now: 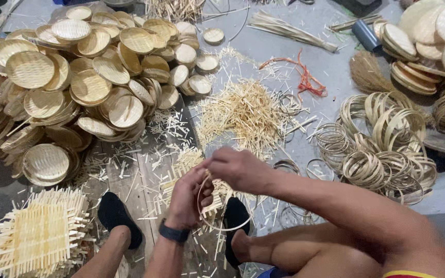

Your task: The person sits on the floor and repeatedly picks up woven bamboo basket bases. They place a circular wooden block inside each base and use shears to trim the protruding bamboo strips flush with the rim. The finished bases are stacked in a pile to the left.

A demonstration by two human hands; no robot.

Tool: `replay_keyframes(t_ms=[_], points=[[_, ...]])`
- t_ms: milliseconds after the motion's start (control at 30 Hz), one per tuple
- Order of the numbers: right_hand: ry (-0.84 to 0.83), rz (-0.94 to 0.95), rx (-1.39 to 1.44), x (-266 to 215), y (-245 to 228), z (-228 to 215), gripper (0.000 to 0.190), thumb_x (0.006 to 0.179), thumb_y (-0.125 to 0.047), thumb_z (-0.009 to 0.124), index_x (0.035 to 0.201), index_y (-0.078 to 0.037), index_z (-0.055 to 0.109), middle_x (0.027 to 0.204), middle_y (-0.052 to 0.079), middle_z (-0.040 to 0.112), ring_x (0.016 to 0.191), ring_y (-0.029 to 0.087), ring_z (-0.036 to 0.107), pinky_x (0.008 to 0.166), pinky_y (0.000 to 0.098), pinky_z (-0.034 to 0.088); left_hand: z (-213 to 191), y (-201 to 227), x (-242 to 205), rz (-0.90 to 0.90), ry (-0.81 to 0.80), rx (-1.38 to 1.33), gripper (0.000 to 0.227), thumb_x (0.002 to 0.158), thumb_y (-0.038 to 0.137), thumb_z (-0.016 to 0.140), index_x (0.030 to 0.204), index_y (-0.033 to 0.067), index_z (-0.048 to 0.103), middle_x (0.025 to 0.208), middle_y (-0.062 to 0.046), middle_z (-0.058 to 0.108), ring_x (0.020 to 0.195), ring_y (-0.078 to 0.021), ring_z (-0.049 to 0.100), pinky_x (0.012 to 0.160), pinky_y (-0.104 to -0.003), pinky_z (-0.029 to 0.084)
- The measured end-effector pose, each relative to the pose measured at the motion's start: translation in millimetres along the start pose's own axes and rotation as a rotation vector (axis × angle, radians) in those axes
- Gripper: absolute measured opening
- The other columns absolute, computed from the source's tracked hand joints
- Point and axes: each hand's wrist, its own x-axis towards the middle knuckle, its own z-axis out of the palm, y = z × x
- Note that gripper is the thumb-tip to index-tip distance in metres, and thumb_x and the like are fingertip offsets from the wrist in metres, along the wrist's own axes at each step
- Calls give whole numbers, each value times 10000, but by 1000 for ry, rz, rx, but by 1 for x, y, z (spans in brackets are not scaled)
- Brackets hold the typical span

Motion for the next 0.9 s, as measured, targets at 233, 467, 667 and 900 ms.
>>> replay_keyframes(t_ms=[233, 467, 667, 900], points=[[-29, -129, -202, 24, -38, 38, 177, 937, -180, 672, 908, -17, 610, 870, 91, 612, 781, 193, 586, 673, 325, 528, -3, 10, -4, -144, 264, 181, 727, 921, 832, 270, 566, 209, 395, 448, 84, 355, 339, -70, 311, 306, -243, 226], [13, -40, -188, 34, -48, 64, 133, 906, -126, 644, 842, -24, 588, 768, 78, 528, 707, 199, 565, 608, 325, 499, -30, -1, 6, -97, 366, 24, 755, 902, 865, 296, 536, 208, 373, 441, 68, 351, 340, -83, 330, 310, -261, 230], [239, 656, 486, 52, -8, 74, 351, 810, -265, 758, 961, 47, 703, 873, 108, 683, 751, 196, 676, 653, 326, 580, -68, 8, 17, 115, 182, -276, 418, 1013, 493, 550, 853, 118, 643, 585, 42, 508, 459, -87, 413, 423, -246, 323], [301, 911, 1802, 15, 19, 105, 375, 1004, -315, 623, 1019, 52, 701, 705, 35, 606, 608, 142, 575, 587, 295, 515, -111, 18, 19, 125, 114, -541, 209, 1001, 218, 575, 887, 48, 614, 668, -13, 517, 607, -129, 471, 521, -278, 395]])
